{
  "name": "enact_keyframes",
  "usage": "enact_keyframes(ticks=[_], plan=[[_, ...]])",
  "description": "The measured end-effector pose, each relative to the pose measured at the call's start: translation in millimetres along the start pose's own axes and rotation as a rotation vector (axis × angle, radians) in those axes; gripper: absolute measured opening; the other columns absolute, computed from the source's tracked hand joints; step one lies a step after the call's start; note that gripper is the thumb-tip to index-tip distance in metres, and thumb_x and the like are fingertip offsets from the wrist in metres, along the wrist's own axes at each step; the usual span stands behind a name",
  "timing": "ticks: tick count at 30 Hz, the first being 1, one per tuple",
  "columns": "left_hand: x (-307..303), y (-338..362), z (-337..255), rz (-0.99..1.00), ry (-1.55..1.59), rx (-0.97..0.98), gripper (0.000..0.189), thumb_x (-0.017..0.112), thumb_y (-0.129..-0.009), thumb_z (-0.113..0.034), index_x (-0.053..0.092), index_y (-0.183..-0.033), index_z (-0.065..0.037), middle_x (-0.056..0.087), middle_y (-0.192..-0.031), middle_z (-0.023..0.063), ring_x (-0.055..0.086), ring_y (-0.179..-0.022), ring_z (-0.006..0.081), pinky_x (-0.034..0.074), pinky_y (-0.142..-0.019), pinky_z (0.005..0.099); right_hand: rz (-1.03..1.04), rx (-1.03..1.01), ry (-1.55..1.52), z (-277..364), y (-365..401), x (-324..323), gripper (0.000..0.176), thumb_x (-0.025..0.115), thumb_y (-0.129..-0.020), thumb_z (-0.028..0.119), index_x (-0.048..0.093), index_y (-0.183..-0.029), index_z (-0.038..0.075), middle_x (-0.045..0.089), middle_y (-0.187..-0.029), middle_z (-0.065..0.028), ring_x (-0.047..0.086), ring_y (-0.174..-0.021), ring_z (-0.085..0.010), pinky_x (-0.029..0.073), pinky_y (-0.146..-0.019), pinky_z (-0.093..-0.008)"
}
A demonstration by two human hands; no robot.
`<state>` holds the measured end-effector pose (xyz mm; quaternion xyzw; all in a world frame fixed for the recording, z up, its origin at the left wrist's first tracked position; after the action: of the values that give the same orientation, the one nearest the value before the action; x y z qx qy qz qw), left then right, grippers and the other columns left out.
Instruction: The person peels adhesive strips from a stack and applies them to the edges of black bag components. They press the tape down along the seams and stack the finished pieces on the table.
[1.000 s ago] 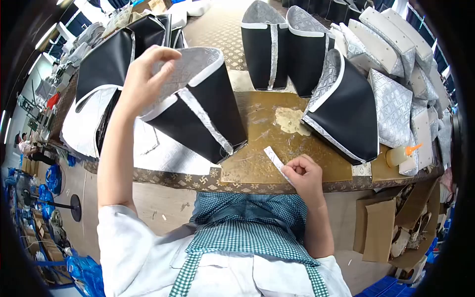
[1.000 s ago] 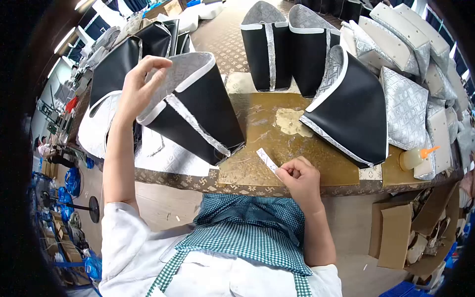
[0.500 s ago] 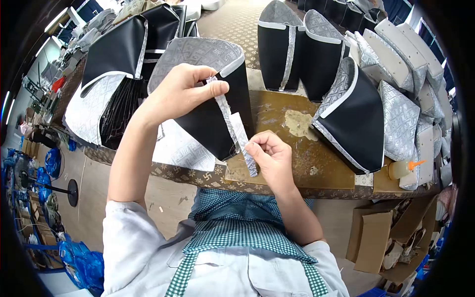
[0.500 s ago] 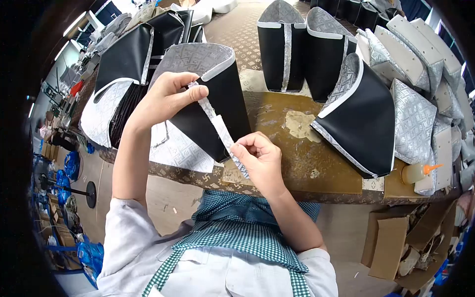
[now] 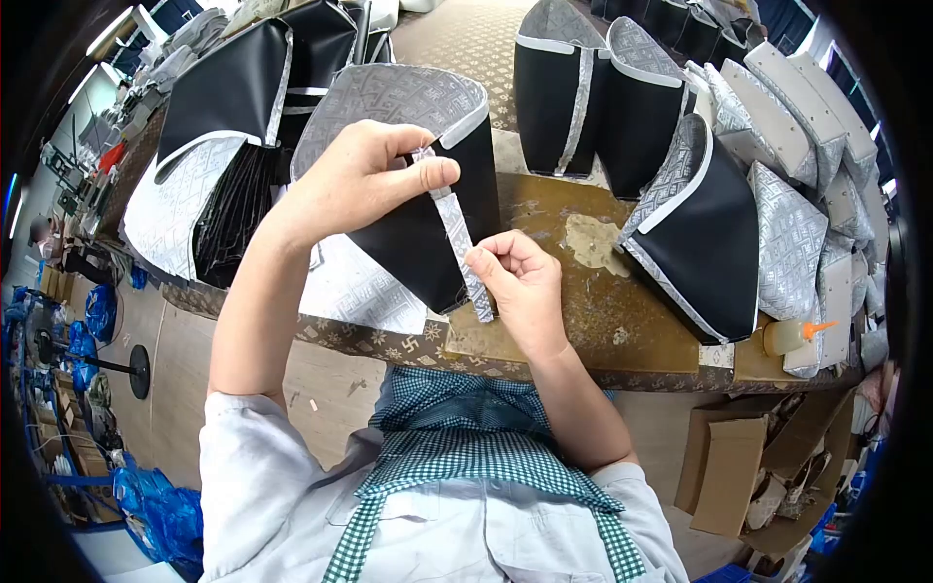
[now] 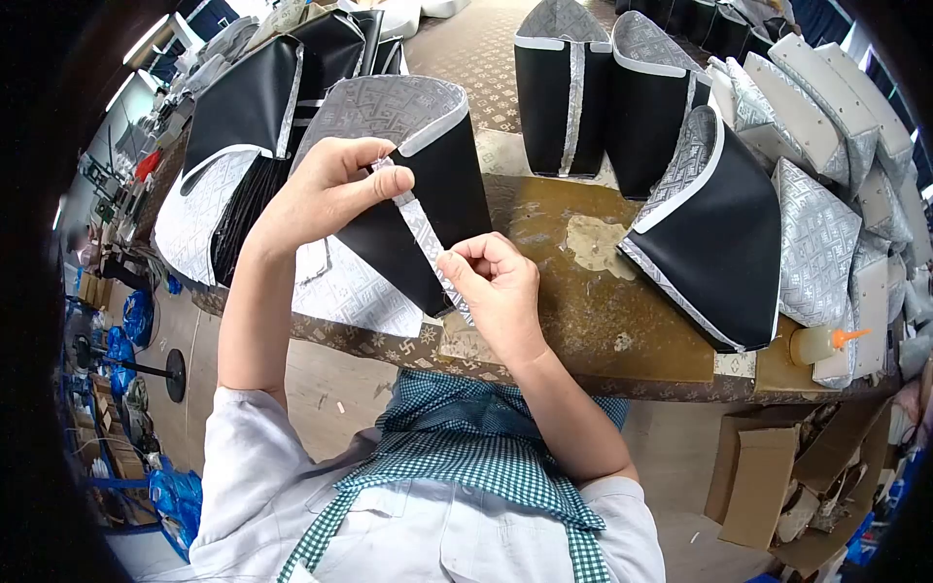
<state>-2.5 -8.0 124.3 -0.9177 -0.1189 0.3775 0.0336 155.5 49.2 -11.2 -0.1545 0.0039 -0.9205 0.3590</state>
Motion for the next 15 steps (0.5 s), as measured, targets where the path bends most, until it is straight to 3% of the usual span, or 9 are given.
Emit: enact_keyframes(ticks=[4,5,8,9,13,15], plan=[[2.5,3.0,-16.5,0.009,-0.056,0.154,0.037,0.081,-0.078,-0.028,0.068,-0.093,0.002,0.058,-0.061,0.0052,0.046,-0.058,0.0074,0.040,-0.053,0.0280,-0.022,0.003,-0.002,1.1,-0.6,0.6,0.008,0.072,-0.087,0.006,0.068,-0.085,0.000,0.061,-0.078,0.0036,0.052,-0.063,0.0003,0.041,-0.056,-0.0168],[3.8,1.2,-11.6,0.041,-0.067,0.140,0.036,0.082,-0.076,-0.022,0.068,-0.097,0.003,0.065,-0.068,0.0113,0.051,-0.059,0.0099,0.045,-0.057,0.0293,-0.027,-0.006,0.002,1.0,-0.5,0.5,0.008,0.072,-0.087,0.006,0.068,-0.085,-0.001,0.061,-0.078,0.0037,0.052,-0.063,0.0002,0.041,-0.056,-0.0167],[7.8,-0.4,-7.8,0.043,-0.003,0.085,0.033,0.081,-0.076,-0.019,0.067,-0.096,0.003,0.066,-0.069,0.0126,0.053,-0.059,0.0108,0.045,-0.057,0.0305,-0.043,-0.017,0.012,0.4,1.6,-1.1,0.008,0.072,-0.087,0.006,0.068,-0.086,-0.001,0.060,-0.078,0.0037,0.052,-0.063,0.0001,0.041,-0.056,-0.0166],[9.8,-0.1,-9.1,0.070,-0.030,0.021,0.025,0.079,-0.080,-0.010,0.067,-0.096,0.003,0.064,-0.074,-0.0034,0.050,-0.068,0.0017,0.045,-0.059,0.0216,-0.049,-0.013,0.013,0.2,2.7,-2.1,0.009,0.072,-0.087,0.006,0.068,-0.086,-0.001,0.060,-0.078,0.0038,0.052,-0.063,0.0000,0.041,-0.056,-0.0166],[9.3,-2.0,-11.0,0.034,-0.135,0.047,0.024,0.077,-0.080,-0.011,0.067,-0.096,0.003,0.063,-0.071,-0.0018,0.050,-0.065,0.0024,0.045,-0.058,0.0224,-0.067,-0.019,0.140,-6.4,11.6,-11.1,0.009,0.072,-0.087,0.006,0.068,-0.087,-0.002,0.060,-0.078,0.0037,0.052,-0.063,0.0001,0.041,-0.055,-0.0165],[6.7,-3.2,-13.2,-0.013,-0.097,0.111,0.030,0.079,-0.075,-0.017,0.067,-0.094,0.003,0.063,-0.070,0.0179,0.056,-0.060,0.0211,0.046,-0.062,0.0342,-0.078,0.029,0.120,-20.2,16.7,-16.2,0.009,0.072,-0.087,0.006,0.068,-0.087,-0.002,0.061,-0.077,0.0038,0.051,-0.062,0.0003,0.041,-0.054,-0.0164]])
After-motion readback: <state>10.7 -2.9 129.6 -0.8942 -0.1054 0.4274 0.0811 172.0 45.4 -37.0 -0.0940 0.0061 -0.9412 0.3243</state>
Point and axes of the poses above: each hand's wrist, its own y-axis away from the middle knuckle, its own x-axis out of the palm, z = x × y, the point moved 6 cm from there along -y, towards the middle knuckle
